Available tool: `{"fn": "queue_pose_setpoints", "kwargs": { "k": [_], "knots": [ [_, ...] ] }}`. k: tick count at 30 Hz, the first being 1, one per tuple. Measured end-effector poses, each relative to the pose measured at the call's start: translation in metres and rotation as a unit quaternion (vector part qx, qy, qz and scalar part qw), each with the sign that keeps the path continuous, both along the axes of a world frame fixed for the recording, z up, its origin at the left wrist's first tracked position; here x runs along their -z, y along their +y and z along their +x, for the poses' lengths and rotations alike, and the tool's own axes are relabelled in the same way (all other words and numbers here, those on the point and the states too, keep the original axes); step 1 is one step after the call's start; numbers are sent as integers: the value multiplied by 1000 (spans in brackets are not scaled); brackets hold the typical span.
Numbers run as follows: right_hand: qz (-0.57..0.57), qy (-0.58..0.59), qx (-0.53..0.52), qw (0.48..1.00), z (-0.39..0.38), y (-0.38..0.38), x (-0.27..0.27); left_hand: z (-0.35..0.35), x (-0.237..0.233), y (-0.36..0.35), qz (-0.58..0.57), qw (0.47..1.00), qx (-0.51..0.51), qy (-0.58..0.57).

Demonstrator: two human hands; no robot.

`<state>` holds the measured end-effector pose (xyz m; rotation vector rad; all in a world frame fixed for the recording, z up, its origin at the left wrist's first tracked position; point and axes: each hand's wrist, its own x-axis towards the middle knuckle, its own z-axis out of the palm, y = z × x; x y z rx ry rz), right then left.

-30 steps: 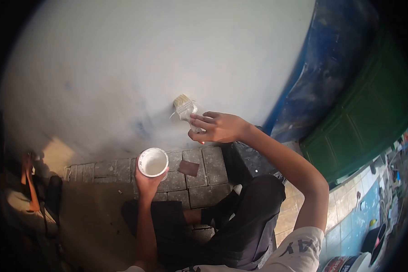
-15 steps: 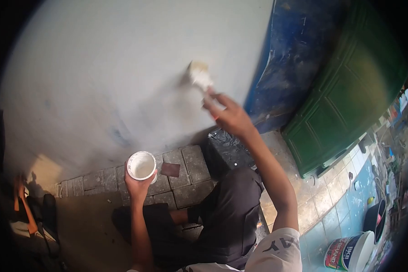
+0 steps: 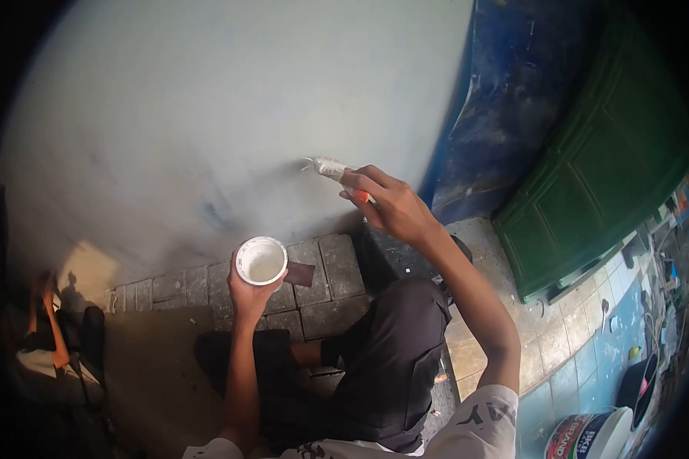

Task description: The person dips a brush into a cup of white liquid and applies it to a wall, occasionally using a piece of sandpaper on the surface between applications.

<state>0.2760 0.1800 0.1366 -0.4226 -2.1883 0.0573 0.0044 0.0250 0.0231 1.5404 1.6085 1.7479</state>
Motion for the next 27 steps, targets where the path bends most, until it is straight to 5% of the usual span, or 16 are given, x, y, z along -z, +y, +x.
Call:
{"fn": "queue_pose_setpoints", "kwargs": {
  "k": [7, 10, 27],
  "knots": [
    [-170, 5, -165, 971, -33, -61, -34, -3, 28, 5, -55, 997, -22, 48],
    [-216, -102, -225, 945, -49, -65, -27, -2, 33, 4, -54, 998, 3, 12],
    [-271, -199, -258, 906, -98, -66, -26, -16, 30, -14, -15, 999, 12, 39]
  ]
}}
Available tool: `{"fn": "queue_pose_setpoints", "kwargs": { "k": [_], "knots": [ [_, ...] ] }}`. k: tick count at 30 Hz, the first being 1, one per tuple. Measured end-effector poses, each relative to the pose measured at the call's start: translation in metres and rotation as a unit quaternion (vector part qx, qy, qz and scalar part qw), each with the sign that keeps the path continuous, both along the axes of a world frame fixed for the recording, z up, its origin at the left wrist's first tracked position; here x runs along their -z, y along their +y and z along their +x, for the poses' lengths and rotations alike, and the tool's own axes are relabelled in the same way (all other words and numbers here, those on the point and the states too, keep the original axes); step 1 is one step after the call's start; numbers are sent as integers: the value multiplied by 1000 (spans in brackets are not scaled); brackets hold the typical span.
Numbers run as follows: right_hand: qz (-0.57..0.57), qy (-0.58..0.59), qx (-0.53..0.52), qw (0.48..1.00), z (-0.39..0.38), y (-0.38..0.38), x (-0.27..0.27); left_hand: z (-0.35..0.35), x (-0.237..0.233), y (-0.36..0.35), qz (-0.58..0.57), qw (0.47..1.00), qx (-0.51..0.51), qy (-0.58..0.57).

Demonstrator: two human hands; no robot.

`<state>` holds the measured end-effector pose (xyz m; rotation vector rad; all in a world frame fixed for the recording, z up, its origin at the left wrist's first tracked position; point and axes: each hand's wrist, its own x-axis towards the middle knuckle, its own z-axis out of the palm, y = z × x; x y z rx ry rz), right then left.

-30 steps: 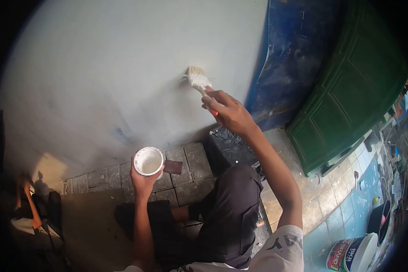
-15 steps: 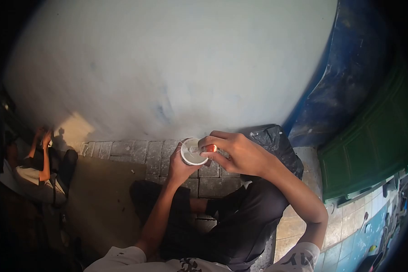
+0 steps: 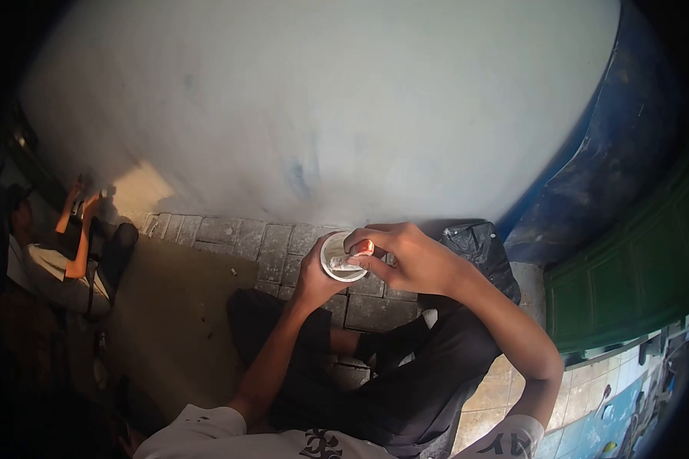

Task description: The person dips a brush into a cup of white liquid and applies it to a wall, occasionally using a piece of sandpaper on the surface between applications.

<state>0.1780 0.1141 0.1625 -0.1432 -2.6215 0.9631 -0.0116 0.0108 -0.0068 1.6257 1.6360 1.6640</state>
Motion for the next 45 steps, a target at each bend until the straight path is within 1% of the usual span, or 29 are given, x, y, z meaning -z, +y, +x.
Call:
{"fn": "queue_pose_setpoints", "kwargs": {
  "k": [3, 7, 9, 10, 12, 14, 16, 18, 20, 23, 26, 28, 29, 30, 32, 36, 39, 42, 43, 45],
  "knots": [
    [6, 18, -20, 1000, -4, -1, 7, -1, 1, 0, 1, 1000, 13, -4],
    [5, 4, -3, 1000, -6, -4, 5, 1, -5, -5, 10, 1000, 19, -9],
    [7, 3, 2, 1000, -4, -3, 6, 3, -4, -4, 26, 1000, -6, 5],
    [10, -4, 12, 1000, -3, -2, 8, 5, -4, -2, 29, 1000, 3, -1],
    [25, 20, -3, 1000, -3, -1, 11, 4, -6, -2, 19, 1000, -4, -1],
    [21, 29, 7, 999, -1, -2, 6, 4, -8, -3, 23, 1000, -11, 5],
    [-9, 39, 33, 999, 3, 1, -4, 3, -7, -5, 15, 1000, -17, -8],
    [-1, 50, 49, 998, 6, 3, -13, 1, -9, -6, 10, 1000, -19, -3],
    [-8, 97, 69, 993, 10, 4, -22, -1, -8, -7, 6, 1000, -19, 1],
    [-41, 95, 92, 990, 13, 4, -33, 0, -9, -10, -7, 998, -59, -12],
    [-67, 99, 100, 988, 10, 5, -32, 5, -23, -12, 5, 998, -66, -17],
    [34, 115, 50, 991, 5, 0, -33, 6, -30, -12, 10, 998, -60, -5],
    [7, 81, 52, 995, 4, -6, -32, 8, -35, -12, 32, 998, -58, 2],
    [20, 68, 36, 997, 1, -10, -30, 11, -39, -11, 54, 997, -56, 10],
    [11, 41, 35, 998, -3, -21, -28, 14, -46, -11, 56, 997, -57, 17],
    [34, 38, 37, 998, -4, -23, -28, 14, -52, -11, 74, 995, -64, 34],
    [73, 110, 43, 990, 2, -20, -33, 11, -53, -16, 79, 995, -62, 25],
    [49, 128, 53, 989, 6, -21, -37, 10, -58, -19, 85, 994, -63, 34],
    [48, 127, 53, 989, 6, -22, -36, 11, -58, -19, 84, 994, -63, 33],
    [66, 82, 62, 992, 7, -21, -35, 14, -59, -17, 83, 994, -58, 37]
  ]
}}
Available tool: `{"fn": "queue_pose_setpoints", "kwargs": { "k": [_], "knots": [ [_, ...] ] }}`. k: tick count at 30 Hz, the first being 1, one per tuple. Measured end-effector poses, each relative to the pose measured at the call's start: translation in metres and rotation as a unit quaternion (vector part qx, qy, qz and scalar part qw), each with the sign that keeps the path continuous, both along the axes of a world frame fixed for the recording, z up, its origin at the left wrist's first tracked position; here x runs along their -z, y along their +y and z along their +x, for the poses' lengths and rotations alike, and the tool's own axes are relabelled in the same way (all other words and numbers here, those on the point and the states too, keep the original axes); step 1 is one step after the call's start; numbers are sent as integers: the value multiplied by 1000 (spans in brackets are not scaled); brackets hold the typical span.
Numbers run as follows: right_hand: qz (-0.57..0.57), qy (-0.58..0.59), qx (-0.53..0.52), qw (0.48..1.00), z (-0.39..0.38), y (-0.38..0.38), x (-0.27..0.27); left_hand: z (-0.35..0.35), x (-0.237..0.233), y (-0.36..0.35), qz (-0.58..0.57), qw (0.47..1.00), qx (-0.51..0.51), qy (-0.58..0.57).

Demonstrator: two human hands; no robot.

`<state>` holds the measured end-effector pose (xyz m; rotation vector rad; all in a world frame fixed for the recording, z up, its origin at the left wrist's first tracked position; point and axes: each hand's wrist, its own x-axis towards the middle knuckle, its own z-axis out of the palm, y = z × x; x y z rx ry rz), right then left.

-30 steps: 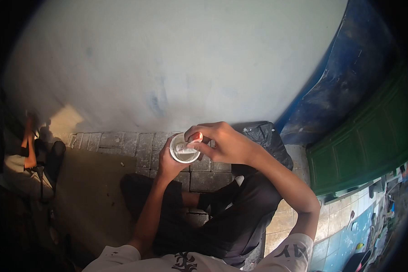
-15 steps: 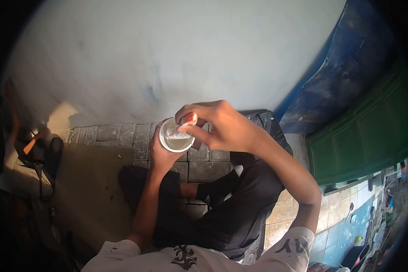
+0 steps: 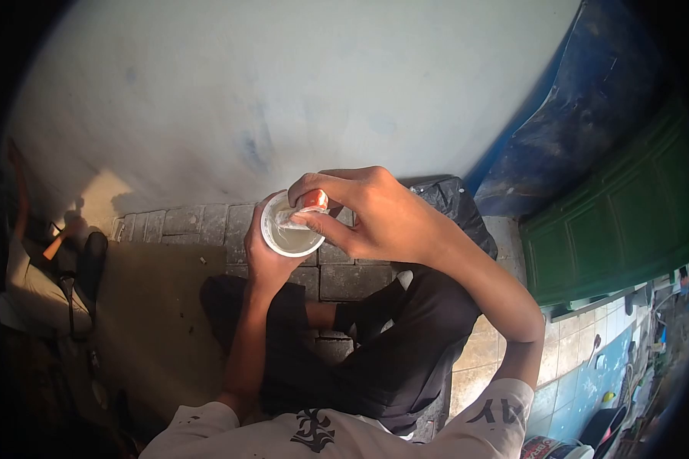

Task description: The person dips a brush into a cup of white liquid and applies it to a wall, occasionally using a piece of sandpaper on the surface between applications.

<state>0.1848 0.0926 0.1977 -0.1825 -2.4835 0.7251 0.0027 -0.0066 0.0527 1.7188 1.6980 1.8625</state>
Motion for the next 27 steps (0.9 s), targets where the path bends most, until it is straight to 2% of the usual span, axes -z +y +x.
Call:
{"fn": "queue_pose_setpoints", "kwargs": {
  "k": [7, 9, 13, 15, 17, 18, 21, 27],
  "knots": [
    [-4, 12, 22, 1000, -3, 8, -2, -4, 30, 12, -46, 997, 17, -56],
    [-73, -15, 40, 996, -3, 9, -4, -6, 37, 13, -87, 994, 14, -68],
    [-74, 13, 34, 997, -11, 26, -6, -11, 56, 19, -78, 990, 10, -121],
    [-112, 40, 35, 992, -23, 36, -10, -17, 69, 21, -72, 986, 1, -151],
    [-91, 44, 29, 994, -43, 47, -10, -23, 76, 20, -89, 985, -16, -145],
    [-41, 60, 3, 997, -58, 53, -4, -26, 84, 20, -84, 985, -27, -148],
    [74, 68, -73, 992, -107, 68, 27, -29, 89, 13, -71, 985, -37, -152],
    [60, -33, -143, 987, -210, 104, 150, -37, 96, -10, -69, 989, -66, -112]
  ]
}}
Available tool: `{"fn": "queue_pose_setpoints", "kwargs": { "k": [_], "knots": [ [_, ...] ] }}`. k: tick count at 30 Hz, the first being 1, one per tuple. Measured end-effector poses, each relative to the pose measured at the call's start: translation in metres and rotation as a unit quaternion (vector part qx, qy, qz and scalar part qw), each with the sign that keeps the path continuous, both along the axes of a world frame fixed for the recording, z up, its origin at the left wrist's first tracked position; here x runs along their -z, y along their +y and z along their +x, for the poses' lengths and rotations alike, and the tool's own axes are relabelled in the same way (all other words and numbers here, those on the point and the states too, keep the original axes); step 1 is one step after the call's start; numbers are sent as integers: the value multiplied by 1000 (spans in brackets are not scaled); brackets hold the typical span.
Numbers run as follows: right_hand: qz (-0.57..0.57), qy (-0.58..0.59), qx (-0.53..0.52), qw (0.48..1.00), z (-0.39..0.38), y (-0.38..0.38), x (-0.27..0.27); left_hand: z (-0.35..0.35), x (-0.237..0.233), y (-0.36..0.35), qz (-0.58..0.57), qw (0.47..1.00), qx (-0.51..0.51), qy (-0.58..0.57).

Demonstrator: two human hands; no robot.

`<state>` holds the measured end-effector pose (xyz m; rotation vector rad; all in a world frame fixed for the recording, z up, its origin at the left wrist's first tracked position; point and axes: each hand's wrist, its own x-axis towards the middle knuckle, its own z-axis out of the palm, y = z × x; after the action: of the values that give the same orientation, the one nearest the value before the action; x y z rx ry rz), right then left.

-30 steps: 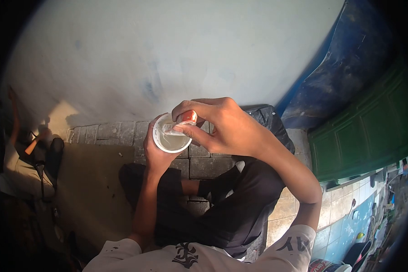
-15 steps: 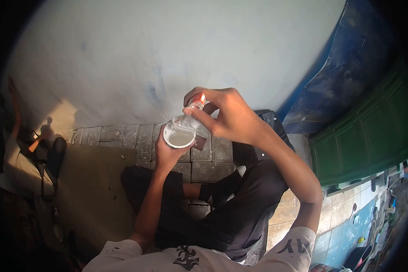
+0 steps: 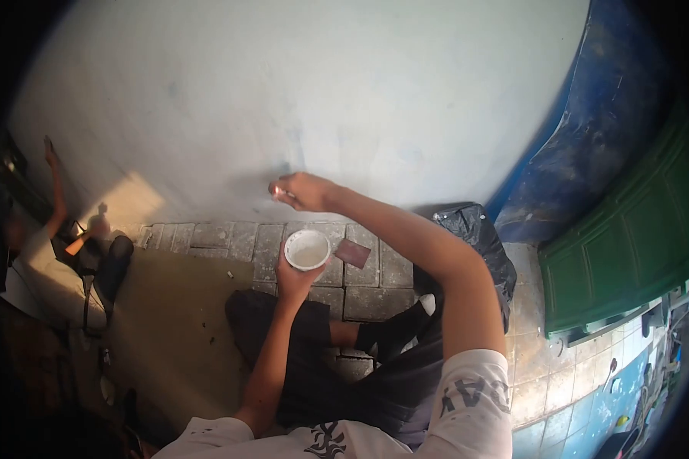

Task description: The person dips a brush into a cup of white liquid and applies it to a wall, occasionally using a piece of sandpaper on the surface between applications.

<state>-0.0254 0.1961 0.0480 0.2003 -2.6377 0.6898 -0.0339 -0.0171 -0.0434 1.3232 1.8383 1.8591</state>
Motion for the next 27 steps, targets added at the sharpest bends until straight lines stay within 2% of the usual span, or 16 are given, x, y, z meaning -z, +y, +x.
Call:
{"fn": "queue_pose_setpoints", "kwargs": {
  "k": [1, 5, 7, 10, 11, 13, 15, 16, 18, 19, 21, 23, 24, 25, 27],
  "knots": [
    [76, -16, 11, 997, -12, 7, 21, -2, -1, -3, -9, 1000, 0, -2],
    [169, -65, 89, 979, -13, 4, -6, -16, 13, -15, -8, 1000, -5, -2],
    [291, 24, 67, 954, -12, 9, -35, -20, 19, -24, -10, 1000, -6, -1],
    [348, 200, 80, 912, 4, -5, -87, -23, 19, -24, -7, 1000, -8, 8],
    [359, 209, 85, 906, 9, -9, -97, -23, 21, -22, -7, 1000, -14, 5],
    [370, 216, 84, 900, 11, -17, -95, -21, 25, -20, -6, 1000, -24, -2],
    [504, 266, 62, 819, 14, -28, -74, -19, 27, -18, -8, 999, -9, -35],
    [530, 224, 55, 816, 17, -34, -51, -19, 24, -16, -5, 999, -6, -32],
    [484, 158, 42, 860, 15, -26, 17, -15, 20, -18, 0, 1000, -2, -24],
    [497, 178, 19, 849, 15, -17, 48, -13, 19, -22, 1, 1000, -1, -22],
    [477, 158, 16, 865, 21, -13, 83, -13, 17, -28, 0, 1000, -17, -1],
    [451, 152, 28, 879, 20, -12, 95, -19, 30, -34, -9, 1000, -13, -5],
    [382, 116, 27, 916, 18, -13, 88, -23, 36, -37, -15, 1000, -12, -11],
    [311, 80, 26, 947, 15, -14, 75, -26, 38, -41, -17, 1000, -9, -10],
    [272, 85, 68, 956, 9, -9, 35, -33, 41, -43, -19, 999, -26, -16]
  ]
}}
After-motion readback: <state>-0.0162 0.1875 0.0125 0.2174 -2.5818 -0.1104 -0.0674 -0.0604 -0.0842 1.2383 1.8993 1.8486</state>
